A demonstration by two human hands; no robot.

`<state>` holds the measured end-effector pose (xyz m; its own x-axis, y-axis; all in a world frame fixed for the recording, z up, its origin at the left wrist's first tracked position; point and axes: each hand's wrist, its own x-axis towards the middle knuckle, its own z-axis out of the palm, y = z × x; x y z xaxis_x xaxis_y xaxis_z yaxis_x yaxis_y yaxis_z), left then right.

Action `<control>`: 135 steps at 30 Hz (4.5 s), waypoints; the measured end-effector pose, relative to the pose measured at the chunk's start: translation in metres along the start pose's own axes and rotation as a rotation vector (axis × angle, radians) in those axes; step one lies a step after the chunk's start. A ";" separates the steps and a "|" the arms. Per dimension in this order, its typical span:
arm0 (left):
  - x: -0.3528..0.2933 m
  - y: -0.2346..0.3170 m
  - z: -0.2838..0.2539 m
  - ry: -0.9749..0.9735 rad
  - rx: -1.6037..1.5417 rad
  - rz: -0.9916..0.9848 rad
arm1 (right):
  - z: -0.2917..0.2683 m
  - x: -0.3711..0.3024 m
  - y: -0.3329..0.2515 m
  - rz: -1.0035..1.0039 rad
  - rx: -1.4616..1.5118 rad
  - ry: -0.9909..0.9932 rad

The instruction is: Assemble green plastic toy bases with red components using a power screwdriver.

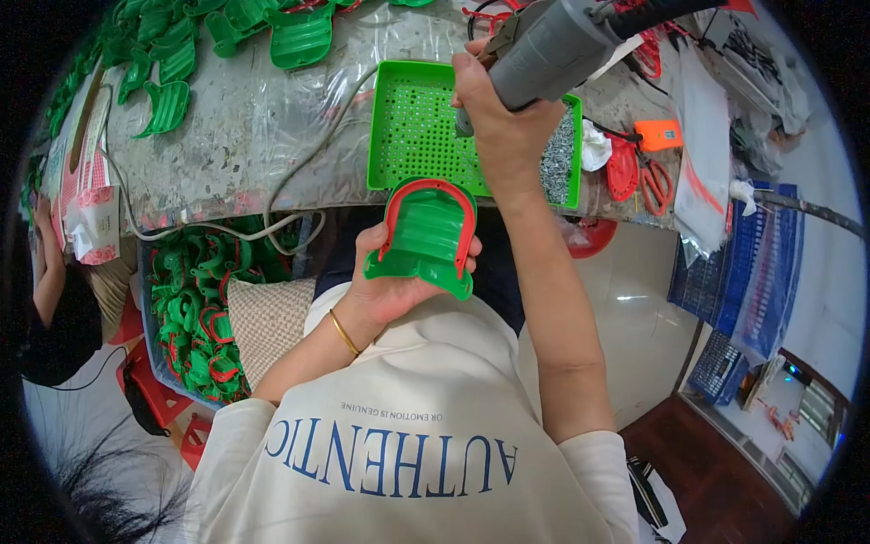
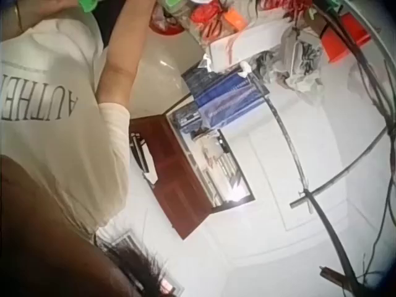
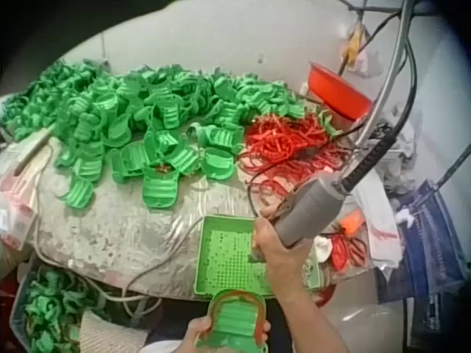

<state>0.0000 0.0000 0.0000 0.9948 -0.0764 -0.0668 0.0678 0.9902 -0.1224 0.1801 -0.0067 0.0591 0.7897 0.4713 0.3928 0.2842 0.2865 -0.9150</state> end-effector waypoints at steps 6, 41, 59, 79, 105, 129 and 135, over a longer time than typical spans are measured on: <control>-0.002 0.000 0.001 0.035 -0.002 0.030 | 0.002 0.001 0.008 -0.015 -0.009 0.019; 0.001 0.005 0.005 0.069 0.042 0.081 | 0.013 -0.005 -0.062 0.024 0.360 -0.108; 0.002 0.006 0.005 0.042 0.057 0.089 | 0.013 -0.016 -0.057 0.053 0.333 -0.123; -0.004 0.011 0.012 0.024 0.148 0.127 | 0.011 -0.009 -0.064 -0.007 0.320 -0.121; -0.010 0.032 0.027 0.118 0.263 0.395 | 0.027 -0.006 -0.081 0.176 0.222 0.097; -0.021 0.003 -0.008 0.089 0.067 0.007 | -0.011 -0.039 0.000 0.007 0.005 0.023; -0.020 0.003 -0.010 0.095 0.093 0.028 | -0.011 -0.041 0.002 0.005 0.002 0.025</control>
<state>-0.0206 0.0033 -0.0091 0.9852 -0.0553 -0.1625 0.0514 0.9983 -0.0276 0.1546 -0.0346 0.0406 0.8046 0.4517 0.3854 0.2787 0.2858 -0.9169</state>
